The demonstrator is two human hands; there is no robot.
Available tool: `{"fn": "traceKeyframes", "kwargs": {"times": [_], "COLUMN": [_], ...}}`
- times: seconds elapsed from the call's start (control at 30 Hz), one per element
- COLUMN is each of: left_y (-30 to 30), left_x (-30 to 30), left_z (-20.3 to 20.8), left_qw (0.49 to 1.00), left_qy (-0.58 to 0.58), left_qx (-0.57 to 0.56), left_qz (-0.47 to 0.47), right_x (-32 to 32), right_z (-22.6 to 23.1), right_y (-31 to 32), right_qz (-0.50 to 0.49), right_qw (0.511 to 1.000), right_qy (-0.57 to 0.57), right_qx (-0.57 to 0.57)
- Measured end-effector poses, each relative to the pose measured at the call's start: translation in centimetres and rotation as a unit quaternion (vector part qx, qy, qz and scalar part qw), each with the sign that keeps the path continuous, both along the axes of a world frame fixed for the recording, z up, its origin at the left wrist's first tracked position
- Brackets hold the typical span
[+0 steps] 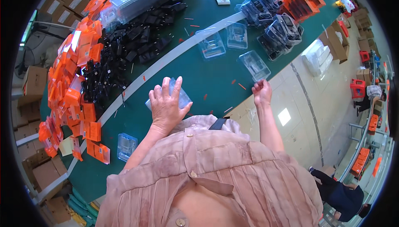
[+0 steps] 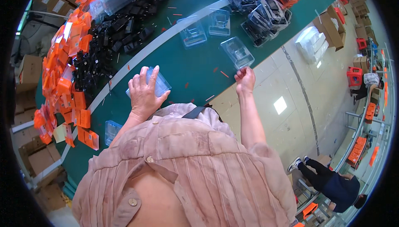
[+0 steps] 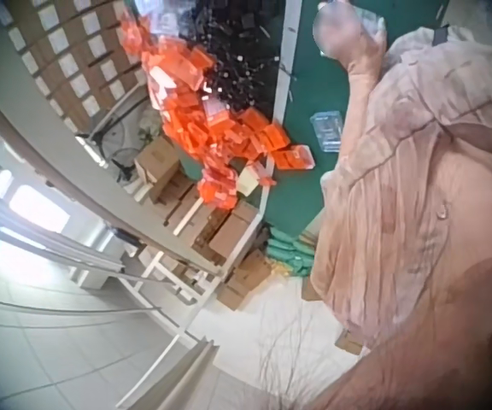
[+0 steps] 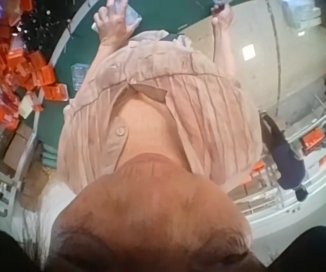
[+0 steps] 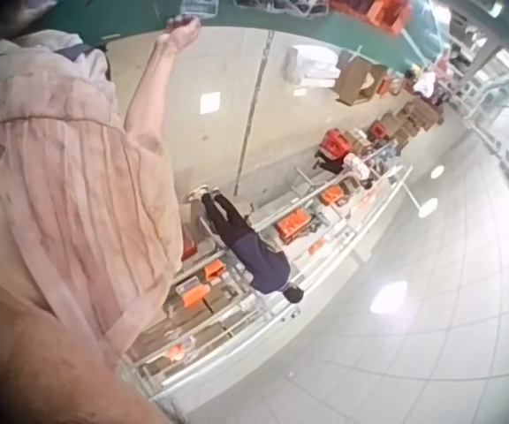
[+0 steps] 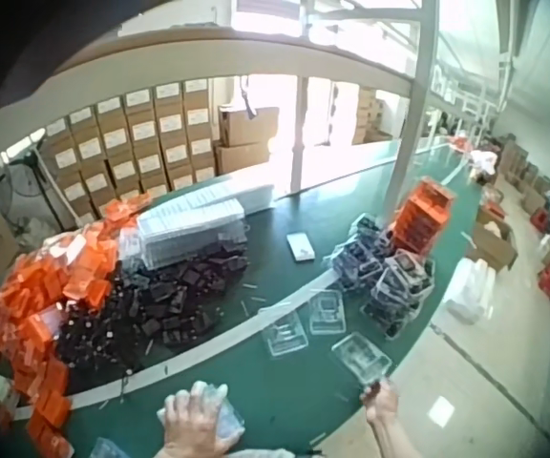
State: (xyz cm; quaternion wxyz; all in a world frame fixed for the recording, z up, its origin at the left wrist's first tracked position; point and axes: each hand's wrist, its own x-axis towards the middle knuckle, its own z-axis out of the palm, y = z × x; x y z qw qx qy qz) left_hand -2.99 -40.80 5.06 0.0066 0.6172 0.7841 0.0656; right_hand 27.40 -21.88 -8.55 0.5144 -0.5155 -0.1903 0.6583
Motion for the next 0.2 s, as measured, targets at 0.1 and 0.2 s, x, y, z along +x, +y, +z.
{"fn": "traceKeyframes", "kwargs": {"times": [0.1,0.2], "left_y": [0.1,-0.5], "left_x": [-0.1,-0.6], "left_z": [-0.1,-0.3], "left_qw": [1.0,1.0], "left_qy": [-0.001,-0.018], "left_qx": [0.004,0.004], "left_qz": [-0.016,0.025], "right_x": [-0.9,-2.6], "right_z": [-0.4,1.3], "right_y": [1.8,0.5], "right_qz": [-0.022,0.065], "right_qw": [0.996,0.923], "right_qy": [-0.086,-0.379], "right_qx": [-0.025,0.013]}}
